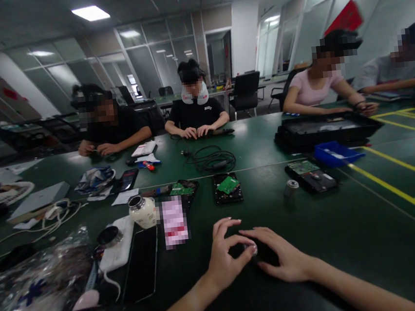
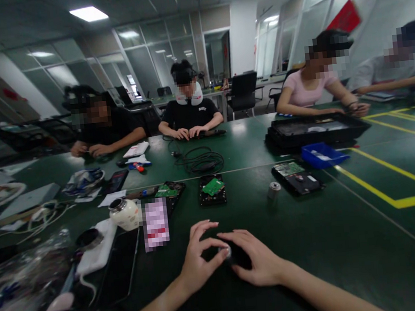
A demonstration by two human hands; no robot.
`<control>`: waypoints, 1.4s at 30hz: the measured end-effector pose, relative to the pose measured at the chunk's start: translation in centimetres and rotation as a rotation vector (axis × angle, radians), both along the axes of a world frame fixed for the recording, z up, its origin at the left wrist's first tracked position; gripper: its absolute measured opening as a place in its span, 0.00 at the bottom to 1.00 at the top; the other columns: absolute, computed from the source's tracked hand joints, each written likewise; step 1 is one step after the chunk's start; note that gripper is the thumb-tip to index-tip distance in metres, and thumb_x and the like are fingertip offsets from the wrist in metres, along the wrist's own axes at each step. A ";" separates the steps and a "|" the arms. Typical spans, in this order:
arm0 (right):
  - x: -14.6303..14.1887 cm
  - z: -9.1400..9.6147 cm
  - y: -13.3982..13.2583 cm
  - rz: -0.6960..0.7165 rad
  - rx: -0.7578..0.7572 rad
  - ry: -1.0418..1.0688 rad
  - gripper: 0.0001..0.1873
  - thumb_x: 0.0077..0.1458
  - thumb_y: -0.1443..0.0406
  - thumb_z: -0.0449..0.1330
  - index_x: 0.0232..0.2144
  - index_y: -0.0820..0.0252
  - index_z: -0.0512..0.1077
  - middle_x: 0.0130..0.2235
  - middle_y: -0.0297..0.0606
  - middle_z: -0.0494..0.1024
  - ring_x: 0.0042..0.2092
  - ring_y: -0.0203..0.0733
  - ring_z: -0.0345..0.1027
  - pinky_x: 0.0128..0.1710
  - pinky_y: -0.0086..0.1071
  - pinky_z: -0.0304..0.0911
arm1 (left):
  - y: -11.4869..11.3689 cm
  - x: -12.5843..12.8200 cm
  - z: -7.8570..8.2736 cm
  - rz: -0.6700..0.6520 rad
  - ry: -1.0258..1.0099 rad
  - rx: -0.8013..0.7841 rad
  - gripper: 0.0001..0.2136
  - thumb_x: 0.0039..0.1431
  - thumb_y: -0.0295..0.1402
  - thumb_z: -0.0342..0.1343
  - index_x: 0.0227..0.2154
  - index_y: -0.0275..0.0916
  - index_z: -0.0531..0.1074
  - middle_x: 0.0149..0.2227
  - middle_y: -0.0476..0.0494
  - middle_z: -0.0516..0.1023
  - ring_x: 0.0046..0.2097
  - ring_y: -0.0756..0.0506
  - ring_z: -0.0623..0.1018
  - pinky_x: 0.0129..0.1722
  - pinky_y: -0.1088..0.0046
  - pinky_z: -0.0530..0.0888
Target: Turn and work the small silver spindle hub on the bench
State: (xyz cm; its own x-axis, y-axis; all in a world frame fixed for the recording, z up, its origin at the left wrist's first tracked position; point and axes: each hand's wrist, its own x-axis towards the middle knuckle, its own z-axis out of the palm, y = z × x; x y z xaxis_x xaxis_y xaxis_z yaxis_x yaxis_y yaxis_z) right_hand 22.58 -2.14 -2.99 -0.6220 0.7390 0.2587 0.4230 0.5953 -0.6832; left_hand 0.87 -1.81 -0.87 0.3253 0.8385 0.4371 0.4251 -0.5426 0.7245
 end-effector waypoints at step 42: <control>-1.2 1.0 0.0 -0.032 0.090 -0.273 0.30 0.57 0.57 0.60 0.60 0.55 0.62 0.63 0.45 0.63 0.64 0.53 0.55 0.64 0.54 0.48 | 0.0 -0.2 2.3 0.060 0.237 0.034 0.05 0.56 0.29 0.64 0.32 0.49 0.79 0.49 0.46 0.74 0.57 0.34 0.64 0.55 0.48 0.66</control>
